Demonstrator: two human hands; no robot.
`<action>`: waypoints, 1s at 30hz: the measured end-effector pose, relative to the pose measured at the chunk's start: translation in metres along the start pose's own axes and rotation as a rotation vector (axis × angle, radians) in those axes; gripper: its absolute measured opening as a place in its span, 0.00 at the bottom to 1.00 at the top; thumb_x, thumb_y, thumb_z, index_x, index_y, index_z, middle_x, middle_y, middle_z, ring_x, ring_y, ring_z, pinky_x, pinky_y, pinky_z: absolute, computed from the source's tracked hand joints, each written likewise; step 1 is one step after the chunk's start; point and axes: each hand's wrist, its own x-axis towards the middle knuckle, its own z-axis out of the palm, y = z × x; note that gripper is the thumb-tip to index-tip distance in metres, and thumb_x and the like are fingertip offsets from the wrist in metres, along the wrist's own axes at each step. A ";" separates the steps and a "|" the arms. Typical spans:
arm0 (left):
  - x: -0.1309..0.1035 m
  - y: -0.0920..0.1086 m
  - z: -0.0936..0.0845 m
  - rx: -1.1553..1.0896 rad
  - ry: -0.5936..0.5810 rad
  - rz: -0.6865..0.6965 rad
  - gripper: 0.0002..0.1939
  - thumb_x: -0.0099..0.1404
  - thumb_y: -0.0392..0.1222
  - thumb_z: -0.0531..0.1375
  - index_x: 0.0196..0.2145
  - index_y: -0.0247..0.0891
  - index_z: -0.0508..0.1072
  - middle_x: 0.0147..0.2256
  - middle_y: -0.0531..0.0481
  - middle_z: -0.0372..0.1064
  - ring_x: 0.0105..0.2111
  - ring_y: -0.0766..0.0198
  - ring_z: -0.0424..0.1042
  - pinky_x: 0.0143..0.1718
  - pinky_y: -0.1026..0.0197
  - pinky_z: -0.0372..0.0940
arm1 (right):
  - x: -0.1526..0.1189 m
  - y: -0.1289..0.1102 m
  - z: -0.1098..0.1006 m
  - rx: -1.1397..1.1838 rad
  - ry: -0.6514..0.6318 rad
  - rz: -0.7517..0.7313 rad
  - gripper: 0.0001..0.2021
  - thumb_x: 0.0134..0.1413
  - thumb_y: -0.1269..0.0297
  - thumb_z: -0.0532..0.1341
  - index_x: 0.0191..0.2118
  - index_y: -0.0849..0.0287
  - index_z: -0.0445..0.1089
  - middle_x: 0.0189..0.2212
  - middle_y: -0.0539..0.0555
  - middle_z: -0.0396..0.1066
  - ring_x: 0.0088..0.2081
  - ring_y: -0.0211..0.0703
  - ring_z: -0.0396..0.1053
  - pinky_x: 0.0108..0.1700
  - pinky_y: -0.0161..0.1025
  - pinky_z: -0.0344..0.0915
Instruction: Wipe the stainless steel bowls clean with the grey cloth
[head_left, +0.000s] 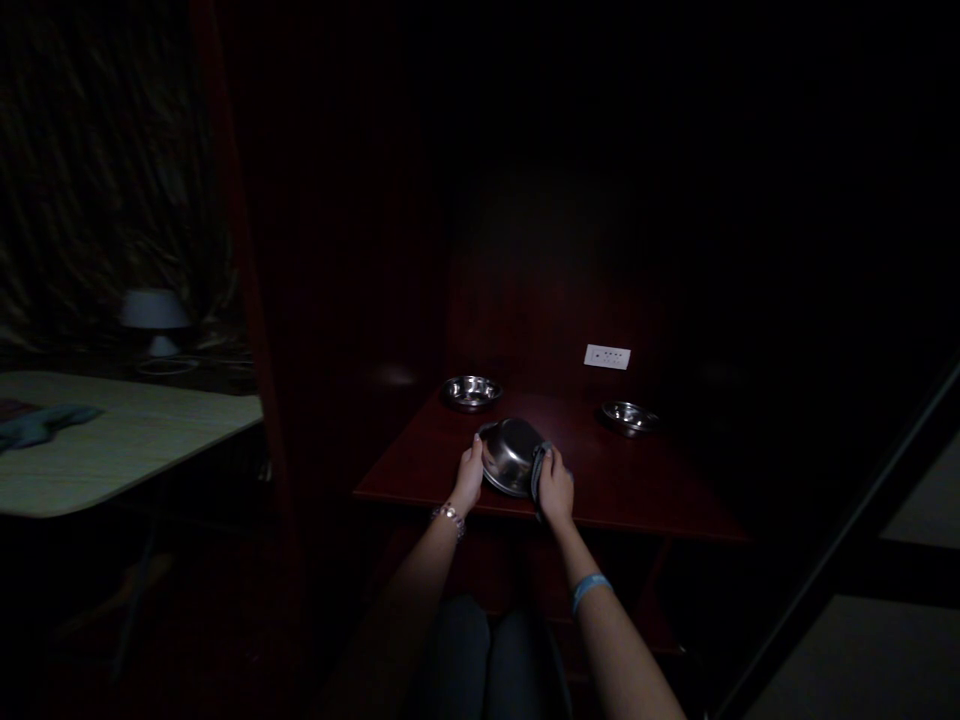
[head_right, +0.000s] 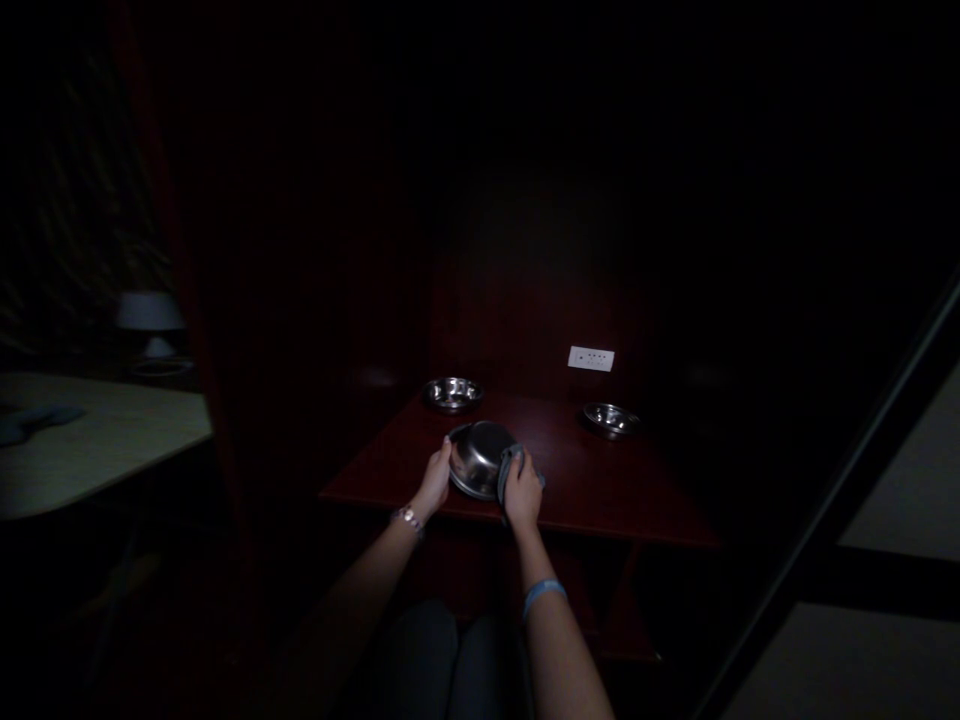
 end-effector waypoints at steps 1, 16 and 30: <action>0.000 0.000 0.000 -0.002 -0.002 0.003 0.27 0.60 0.62 0.57 0.37 0.31 0.77 0.37 0.39 0.78 0.38 0.56 0.77 0.44 0.57 0.68 | 0.000 0.000 0.000 0.005 0.002 -0.005 0.25 0.67 0.55 0.40 0.62 0.58 0.60 0.53 0.61 0.71 0.52 0.48 0.71 0.55 0.43 0.63; 0.003 -0.003 -0.002 -0.005 0.006 0.009 0.27 0.61 0.61 0.56 0.38 0.31 0.76 0.39 0.38 0.78 0.39 0.56 0.76 0.43 0.58 0.68 | 0.000 0.001 0.000 0.012 0.010 -0.012 0.25 0.67 0.54 0.40 0.61 0.59 0.60 0.52 0.62 0.72 0.51 0.49 0.71 0.54 0.44 0.64; 0.000 -0.001 0.000 -0.004 0.001 0.010 0.26 0.63 0.60 0.55 0.38 0.31 0.76 0.38 0.38 0.78 0.38 0.56 0.77 0.43 0.57 0.68 | 0.001 0.002 0.002 0.028 0.011 -0.004 0.25 0.67 0.54 0.41 0.61 0.59 0.61 0.51 0.62 0.72 0.51 0.49 0.72 0.53 0.44 0.64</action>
